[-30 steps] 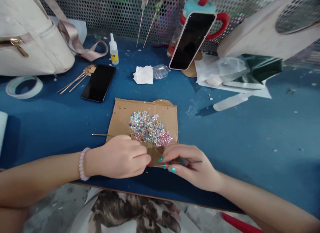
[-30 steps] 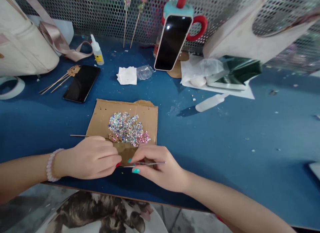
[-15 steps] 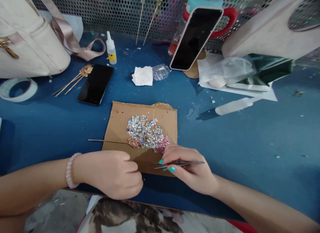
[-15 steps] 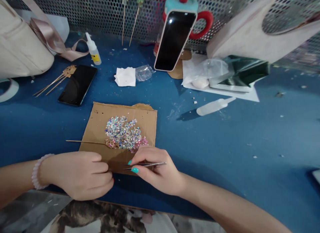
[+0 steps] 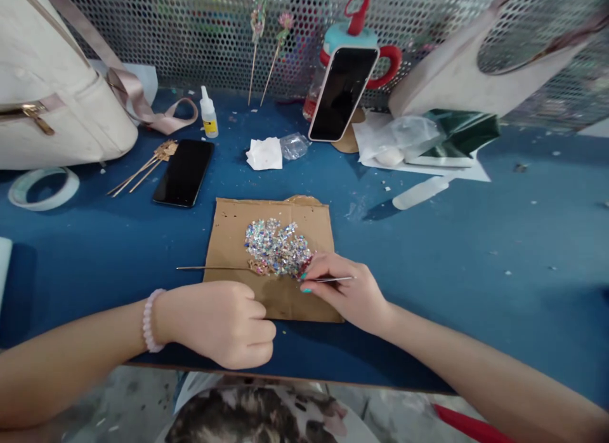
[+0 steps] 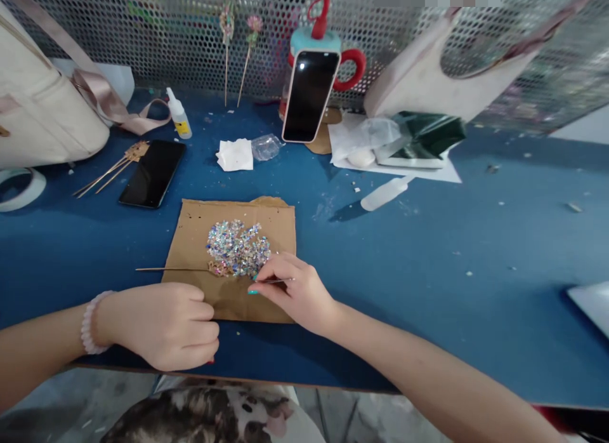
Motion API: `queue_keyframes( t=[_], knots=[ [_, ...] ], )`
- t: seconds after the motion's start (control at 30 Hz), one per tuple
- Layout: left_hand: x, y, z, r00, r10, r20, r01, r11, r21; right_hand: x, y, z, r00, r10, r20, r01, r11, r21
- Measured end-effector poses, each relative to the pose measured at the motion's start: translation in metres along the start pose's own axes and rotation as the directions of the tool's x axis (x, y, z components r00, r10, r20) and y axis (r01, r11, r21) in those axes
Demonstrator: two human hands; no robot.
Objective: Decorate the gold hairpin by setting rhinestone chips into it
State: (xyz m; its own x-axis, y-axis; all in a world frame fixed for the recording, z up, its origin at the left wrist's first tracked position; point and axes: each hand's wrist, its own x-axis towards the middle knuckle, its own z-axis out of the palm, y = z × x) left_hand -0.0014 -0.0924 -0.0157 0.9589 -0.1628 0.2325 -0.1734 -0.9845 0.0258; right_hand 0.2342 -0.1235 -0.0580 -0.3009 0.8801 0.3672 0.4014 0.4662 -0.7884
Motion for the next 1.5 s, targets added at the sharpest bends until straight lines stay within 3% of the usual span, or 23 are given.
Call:
queue_keyframes(
  t=[0.23, 0.67, 1.1, 1.27, 1.5],
  knots=[
    [-0.004, -0.005, -0.002, 0.999, -0.033, -0.041, 0.034, 0.999, 0.022, 0.003, 0.004, 0.002, 1.0, 0.017, 0.012, -0.017, 0.999, -0.038],
    [-0.009, -0.015, 0.003, 0.994, -0.078, -0.072, 0.078, 0.997, -0.002, 0.004, 0.003, 0.002, 0.998, -0.057, 0.005, 0.057, 0.998, 0.004],
    [-0.024, -0.041, 0.001, 0.978, -0.208, 0.005, 0.208, 0.978, 0.014, 0.002, 0.006, 0.001, 0.999, -0.04, 0.005, 0.04, 0.999, 0.015],
    [-0.027, -0.049, 0.003, 0.956, -0.288, -0.049, 0.279, 0.95, -0.142, 0.003, 0.006, 0.001, 1.0, -0.023, 0.005, 0.023, 1.0, 0.021],
    [-0.029, -0.058, 0.008, 0.887, -0.46, -0.026, 0.4, 0.796, -0.455, 0.004, 0.003, -0.001, 1.0, -0.004, 0.011, 0.004, 0.999, 0.04]
  ],
)
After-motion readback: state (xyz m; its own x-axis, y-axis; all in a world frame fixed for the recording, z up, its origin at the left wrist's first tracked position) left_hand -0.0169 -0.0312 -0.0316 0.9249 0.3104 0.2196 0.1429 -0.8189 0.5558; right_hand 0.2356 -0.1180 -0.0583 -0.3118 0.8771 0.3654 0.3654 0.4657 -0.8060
